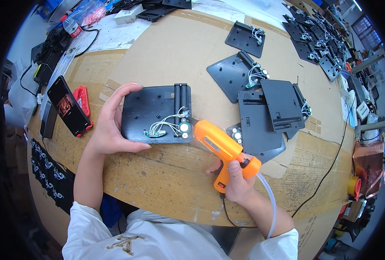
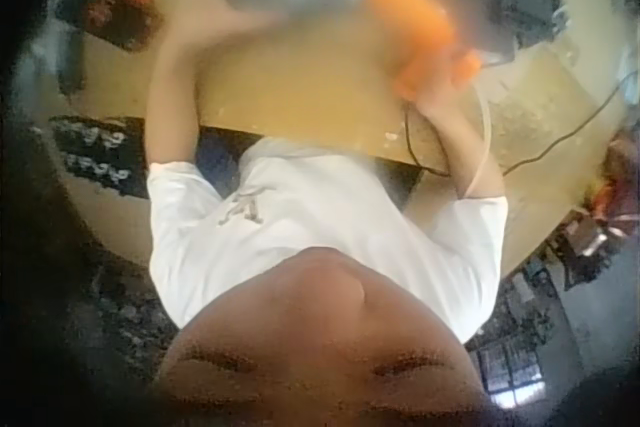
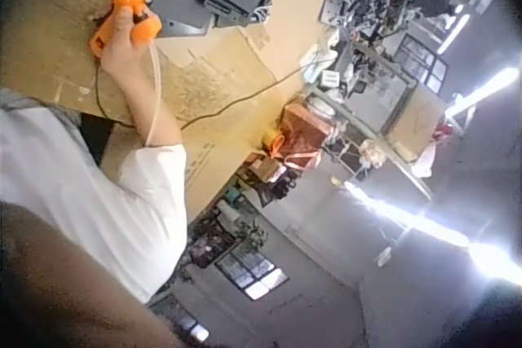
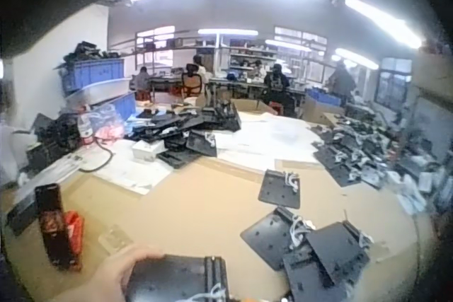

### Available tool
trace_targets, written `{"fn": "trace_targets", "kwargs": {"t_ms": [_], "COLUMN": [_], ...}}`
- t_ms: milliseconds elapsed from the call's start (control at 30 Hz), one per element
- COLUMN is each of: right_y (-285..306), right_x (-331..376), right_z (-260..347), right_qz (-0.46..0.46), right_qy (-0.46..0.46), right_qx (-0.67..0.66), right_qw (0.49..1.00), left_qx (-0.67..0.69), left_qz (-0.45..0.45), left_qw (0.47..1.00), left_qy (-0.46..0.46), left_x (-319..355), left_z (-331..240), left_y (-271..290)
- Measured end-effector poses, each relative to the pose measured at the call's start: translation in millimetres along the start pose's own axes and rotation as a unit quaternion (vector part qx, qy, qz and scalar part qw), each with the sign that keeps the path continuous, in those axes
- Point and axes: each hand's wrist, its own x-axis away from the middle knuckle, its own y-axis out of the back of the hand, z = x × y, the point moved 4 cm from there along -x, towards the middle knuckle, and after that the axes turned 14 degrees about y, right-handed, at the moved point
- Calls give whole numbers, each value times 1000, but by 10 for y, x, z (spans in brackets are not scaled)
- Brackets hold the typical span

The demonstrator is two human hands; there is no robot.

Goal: The person uses a hot glue gun to apply adhesive to the internal wiring and components of black plastic electronic housings. They handle the units one at a time, applying glue to specific areas, and then place the finished units into a stack on the table.

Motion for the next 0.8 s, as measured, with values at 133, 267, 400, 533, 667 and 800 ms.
{"fn": "trace_targets", "kwargs": {"t_ms": [133,267,400,533,667,800], "right_y": [3,-8,33,41,9,16], "right_x": [17,-20,-3,-23,-10,2], "right_z": [-3,19,-43,-43,-15,3], "right_qz": [-2,9,3,24,2,12], "right_qy": [-2,8,35,41,12,-7], "right_qx": [-5,-2,-20,-22,-20,-13], "right_qw": [1000,1000,999,999,1000,1000], "left_qx": [0,8,10,13,23,19], "left_qz": [2,1,8,8,8,14], "left_qw": [1000,1000,1000,1000,1000,1000], "left_qy": [0,9,14,19,16,10], "left_x": [-6,-3,-17,-22,-20,-23], "left_z": [3,17,34,34,31,20], "left_y": [-2,2,-6,1,1,2]}}
